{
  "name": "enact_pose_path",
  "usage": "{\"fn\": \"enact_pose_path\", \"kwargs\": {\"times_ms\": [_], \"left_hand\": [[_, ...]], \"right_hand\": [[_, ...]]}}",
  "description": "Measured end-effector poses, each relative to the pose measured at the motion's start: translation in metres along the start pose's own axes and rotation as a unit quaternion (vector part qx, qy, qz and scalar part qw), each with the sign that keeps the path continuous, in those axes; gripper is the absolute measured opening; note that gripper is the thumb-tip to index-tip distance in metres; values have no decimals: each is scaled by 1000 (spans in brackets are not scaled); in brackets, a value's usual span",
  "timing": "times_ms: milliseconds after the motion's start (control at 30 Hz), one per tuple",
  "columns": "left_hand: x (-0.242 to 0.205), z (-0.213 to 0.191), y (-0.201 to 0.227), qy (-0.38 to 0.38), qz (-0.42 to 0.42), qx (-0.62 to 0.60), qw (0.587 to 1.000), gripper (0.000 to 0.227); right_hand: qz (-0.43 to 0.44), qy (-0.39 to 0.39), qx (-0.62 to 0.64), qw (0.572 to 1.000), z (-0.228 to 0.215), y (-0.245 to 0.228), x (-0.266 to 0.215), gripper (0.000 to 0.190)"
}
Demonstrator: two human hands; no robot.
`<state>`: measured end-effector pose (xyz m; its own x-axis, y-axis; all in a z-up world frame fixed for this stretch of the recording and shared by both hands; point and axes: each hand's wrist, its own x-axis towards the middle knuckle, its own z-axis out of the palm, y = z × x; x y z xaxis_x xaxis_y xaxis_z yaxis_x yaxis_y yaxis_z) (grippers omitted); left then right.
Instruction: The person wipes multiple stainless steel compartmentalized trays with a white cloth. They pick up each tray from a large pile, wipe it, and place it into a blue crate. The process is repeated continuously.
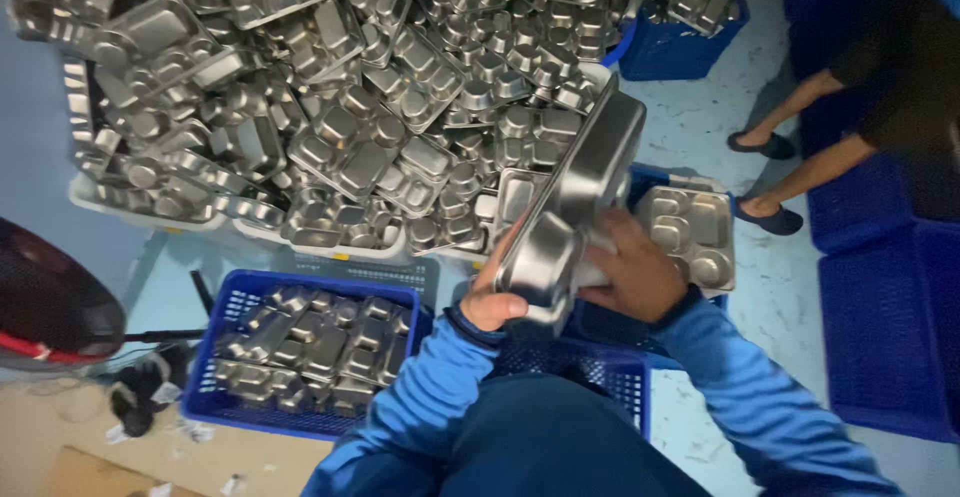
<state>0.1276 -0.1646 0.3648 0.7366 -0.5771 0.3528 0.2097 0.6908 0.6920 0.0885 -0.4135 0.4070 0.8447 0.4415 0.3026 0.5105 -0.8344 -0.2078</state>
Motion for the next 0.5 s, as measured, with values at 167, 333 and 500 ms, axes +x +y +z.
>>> {"fn": "enact_pose_path", "kwargs": {"times_ms": [167, 333, 500], "left_hand": [[-7, -6, 11, -25, 11, 50, 998, 116], [-18, -34, 10, 85, 68, -202, 973, 103], [-21, -39, 0, 63, 33, -244, 967, 100]], "right_hand": [[248, 9, 390, 887, 37, 14, -11, 93], [245, 212, 449, 833, 59, 11, -41, 85], [182, 254, 35, 949, 24, 45, -27, 98]]}}
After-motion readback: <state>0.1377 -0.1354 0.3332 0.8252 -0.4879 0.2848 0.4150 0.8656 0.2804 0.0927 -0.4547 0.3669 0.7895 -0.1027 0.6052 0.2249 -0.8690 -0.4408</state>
